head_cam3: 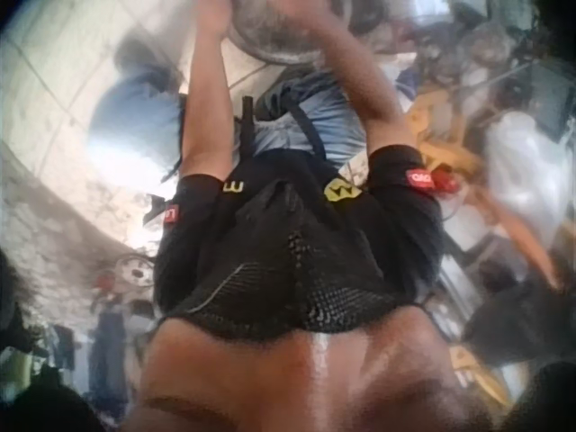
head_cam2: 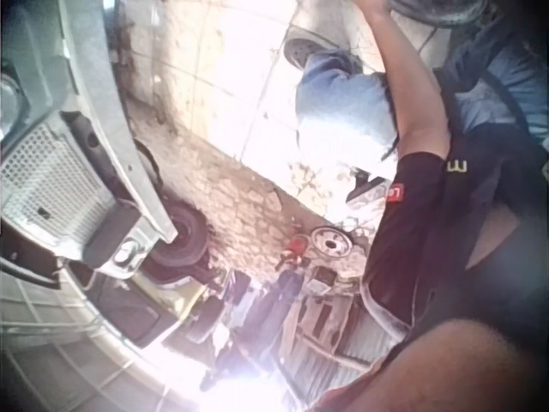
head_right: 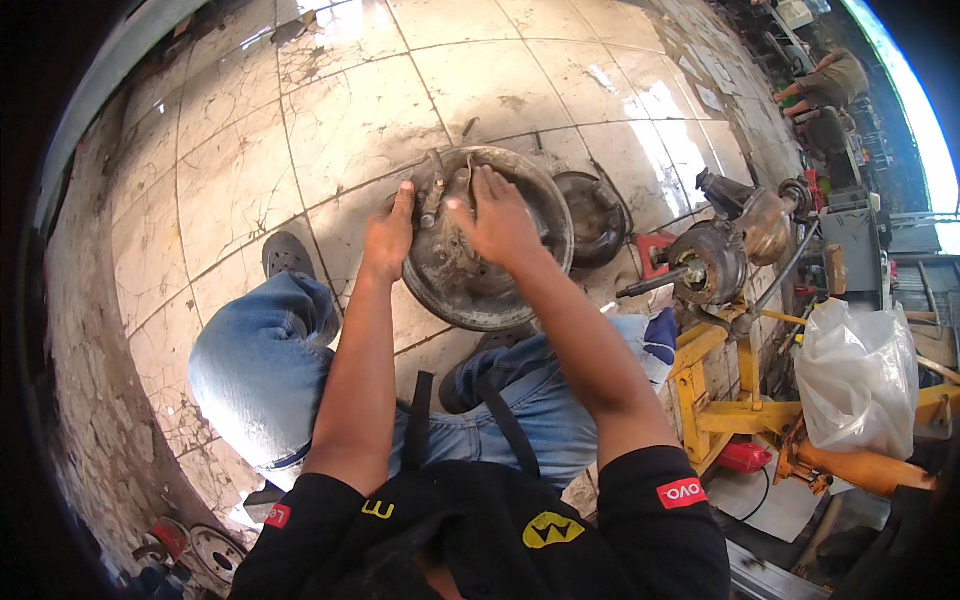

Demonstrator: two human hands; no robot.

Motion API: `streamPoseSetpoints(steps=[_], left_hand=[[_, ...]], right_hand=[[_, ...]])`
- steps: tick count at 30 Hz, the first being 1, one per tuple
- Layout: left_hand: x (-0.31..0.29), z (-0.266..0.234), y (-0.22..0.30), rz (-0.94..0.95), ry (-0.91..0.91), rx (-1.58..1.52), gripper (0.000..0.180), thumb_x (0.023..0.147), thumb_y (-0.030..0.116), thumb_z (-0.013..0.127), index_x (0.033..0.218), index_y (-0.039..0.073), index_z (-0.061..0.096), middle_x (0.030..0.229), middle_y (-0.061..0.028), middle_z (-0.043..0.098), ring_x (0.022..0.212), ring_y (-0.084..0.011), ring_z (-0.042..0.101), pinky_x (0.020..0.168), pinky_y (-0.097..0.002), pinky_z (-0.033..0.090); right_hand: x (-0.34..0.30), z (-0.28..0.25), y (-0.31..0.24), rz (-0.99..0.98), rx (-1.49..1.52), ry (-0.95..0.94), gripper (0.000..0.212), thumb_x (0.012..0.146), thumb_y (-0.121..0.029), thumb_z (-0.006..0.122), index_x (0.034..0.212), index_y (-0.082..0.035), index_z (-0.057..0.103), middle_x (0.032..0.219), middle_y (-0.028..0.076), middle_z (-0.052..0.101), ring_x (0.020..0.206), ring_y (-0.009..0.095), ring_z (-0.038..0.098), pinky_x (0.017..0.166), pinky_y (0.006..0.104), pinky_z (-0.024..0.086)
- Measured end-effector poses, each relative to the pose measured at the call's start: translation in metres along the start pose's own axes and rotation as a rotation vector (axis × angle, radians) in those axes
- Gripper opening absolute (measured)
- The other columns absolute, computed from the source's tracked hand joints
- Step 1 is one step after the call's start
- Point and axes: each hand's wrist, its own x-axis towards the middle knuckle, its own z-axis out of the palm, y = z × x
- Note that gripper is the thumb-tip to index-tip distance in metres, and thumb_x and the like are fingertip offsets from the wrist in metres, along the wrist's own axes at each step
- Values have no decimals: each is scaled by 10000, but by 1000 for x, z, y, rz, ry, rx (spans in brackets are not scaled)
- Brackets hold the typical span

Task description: The person sits on the floor and scrubs a metal brake drum with a sanding block, rotating it to clean different areas. The person repeatedly rubs the surface and edges of the drum, occasionally adjusting its position.

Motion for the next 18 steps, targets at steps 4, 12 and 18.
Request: streamPoseSetpoints(steps=[4,12,18], left_hand=[[0,-2,1,-17,15,147,611,969,478,512,1095,-107,639,951,-160,673,808,-185,615,722,-330,516],[4,-5,1,-64,-22,210,679,972,510,481,1184,-128,581,1045,-195,660,875,-219,644,763,-336,535],[0,-3,-1,9,-4,-74,571,979,438,524,1057,-113,650,920,-142,681,784,-175,601,730,-321,503]], right_hand=[[3,-19,0,200,58,-212,762,970,-547,359,1307,131,438,1336,328,471,1267,433,448,1082,469,331],[4,-27,13,206,262,-264,710,999,-517,293,1332,92,445,1359,299,465,1283,443,422,1082,465,330],[2,-23,1,109,262,-155,681,1003,-501,301,1330,76,455,1344,285,487,1275,405,450,1062,458,363]])
